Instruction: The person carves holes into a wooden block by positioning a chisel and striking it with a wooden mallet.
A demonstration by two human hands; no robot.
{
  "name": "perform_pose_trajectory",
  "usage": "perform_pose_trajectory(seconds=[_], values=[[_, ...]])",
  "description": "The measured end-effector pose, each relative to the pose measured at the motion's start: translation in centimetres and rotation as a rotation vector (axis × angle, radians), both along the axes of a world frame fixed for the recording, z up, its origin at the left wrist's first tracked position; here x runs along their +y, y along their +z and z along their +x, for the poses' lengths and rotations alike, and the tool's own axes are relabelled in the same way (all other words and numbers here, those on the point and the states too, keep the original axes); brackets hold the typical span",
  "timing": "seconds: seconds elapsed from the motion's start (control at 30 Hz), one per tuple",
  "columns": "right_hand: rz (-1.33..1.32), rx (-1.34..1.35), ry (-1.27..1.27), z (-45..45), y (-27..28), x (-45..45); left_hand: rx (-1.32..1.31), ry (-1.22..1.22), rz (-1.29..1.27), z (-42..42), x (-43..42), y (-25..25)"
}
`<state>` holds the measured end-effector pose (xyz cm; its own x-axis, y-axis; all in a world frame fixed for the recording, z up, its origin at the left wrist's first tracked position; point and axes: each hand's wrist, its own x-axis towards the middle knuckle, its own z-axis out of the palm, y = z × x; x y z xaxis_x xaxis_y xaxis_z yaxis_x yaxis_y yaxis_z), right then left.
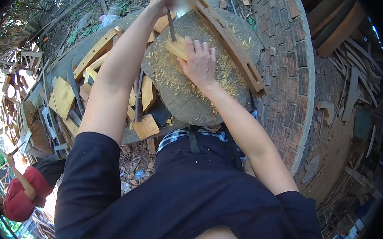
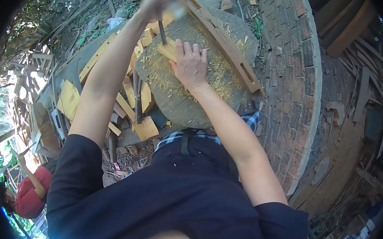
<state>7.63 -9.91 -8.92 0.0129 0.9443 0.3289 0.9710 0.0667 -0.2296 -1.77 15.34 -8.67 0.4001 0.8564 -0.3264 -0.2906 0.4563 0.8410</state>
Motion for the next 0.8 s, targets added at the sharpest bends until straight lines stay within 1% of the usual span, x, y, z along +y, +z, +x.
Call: perform_pose_trajectory(seconds=[0.03, 0.1, 0.17, 0.2, 0.23, 0.3, 0.33, 0.4, 0.43, 0.47, 0.5, 0.57, 0.63, 0.7, 0.8], values=[[-0.004, 0.009, 0.008, 0.0, 0.0, 0.0, -0.007, -0.054, -0.072, 0.0, 0.3, -0.4], [-0.015, 0.019, 0.010, 0.2, 0.1, -0.1, 0.006, -0.101, -0.097, 0.2, 0.0, -0.3], [-0.009, 0.019, 0.058, 0.3, 0.2, -0.1, -0.064, -0.214, -0.115, -0.3, -0.3, 0.0], [-0.008, 0.022, 0.054, 0.4, 0.1, -0.1, -0.177, -0.278, -0.122, -1.0, -0.1, 0.3], [-0.006, 0.043, 0.069, 0.5, 0.1, -0.1, -0.174, -0.279, -0.120, -2.0, -0.1, 0.7], [0.003, 0.066, 0.082, 0.6, 0.3, 0.1, -0.315, -0.238, -0.135, -3.6, -2.3, 4.1], [-0.024, 0.082, 0.074, 0.7, 0.4, 0.1, -0.311, -0.238, -0.132, -4.5, -3.0, 4.6], [-0.046, 0.103, 0.075, 0.8, 0.9, 0.2, -0.357, -0.245, 0.068, -6.3, -4.2, 5.7], [-0.155, 0.130, 0.121, 1.4, 1.2, 0.8, -0.353, -0.239, 0.078, -6.7, -4.5, 6.3], [-0.264, 0.152, 0.166, 2.0, 1.4, 1.5, -0.402, -0.170, 0.123, -7.2, -4.8, 6.9], [-0.259, 0.151, 0.173, 2.4, 1.2, 2.5, -0.451, -0.102, 0.165, -7.5, -5.3, 7.4], [-0.202, 0.045, 0.192, 3.0, 1.2, 4.8, -0.459, -0.077, 0.197, -7.3, -5.9, 8.4], [-0.231, 0.069, 0.188, 3.1, 1.4, 5.9, -0.398, -0.020, 0.244, -6.6, -6.5, 8.8], [-0.386, 0.068, 0.170, 3.2, 1.6, 6.4, -0.356, 0.018, 0.247, -5.6, -7.1, 8.8], [-0.373, 0.040, 0.153, 3.0, 1.3, 6.3, -0.290, 0.018, 0.233, -4.1, -7.8, 8.3]])
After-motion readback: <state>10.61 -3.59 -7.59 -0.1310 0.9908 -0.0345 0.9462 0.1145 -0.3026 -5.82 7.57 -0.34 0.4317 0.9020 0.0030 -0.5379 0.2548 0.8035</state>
